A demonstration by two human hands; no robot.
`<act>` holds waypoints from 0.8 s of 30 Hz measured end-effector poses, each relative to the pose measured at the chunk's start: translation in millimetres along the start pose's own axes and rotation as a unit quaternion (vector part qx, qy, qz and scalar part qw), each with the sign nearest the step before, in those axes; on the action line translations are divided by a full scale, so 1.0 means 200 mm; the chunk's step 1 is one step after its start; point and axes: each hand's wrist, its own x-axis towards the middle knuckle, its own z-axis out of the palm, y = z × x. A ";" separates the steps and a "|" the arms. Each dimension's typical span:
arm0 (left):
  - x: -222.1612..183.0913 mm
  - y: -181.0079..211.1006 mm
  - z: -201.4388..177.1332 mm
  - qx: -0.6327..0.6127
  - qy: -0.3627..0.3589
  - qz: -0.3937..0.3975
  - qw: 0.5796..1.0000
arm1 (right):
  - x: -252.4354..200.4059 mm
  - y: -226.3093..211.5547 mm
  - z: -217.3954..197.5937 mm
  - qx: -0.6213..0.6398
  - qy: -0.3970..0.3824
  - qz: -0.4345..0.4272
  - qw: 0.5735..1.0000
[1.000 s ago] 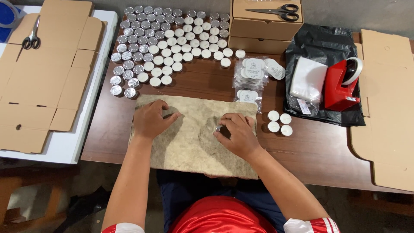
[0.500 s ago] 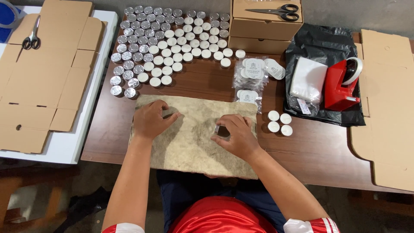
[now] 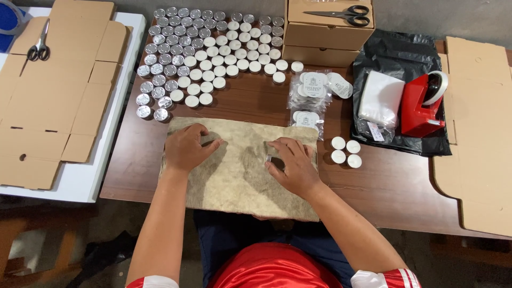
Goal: Cleaning the bottom of small white plastic containers by rubbing them against a felt cloth on a workspace table.
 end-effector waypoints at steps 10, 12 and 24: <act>0.00 0.01 0.00 0.007 0.003 -0.009 1.000 | 0.00 0.00 0.00 -0.033 0.038 -0.028 0.998; 0.00 0.01 -0.01 0.009 -0.017 -0.017 1.000 | 0.01 0.00 -0.01 -0.034 0.033 -0.028 0.999; -0.01 0.03 -0.04 0.001 -0.015 -0.008 1.000 | -0.10 -0.01 -0.26 0.115 -0.099 0.019 0.988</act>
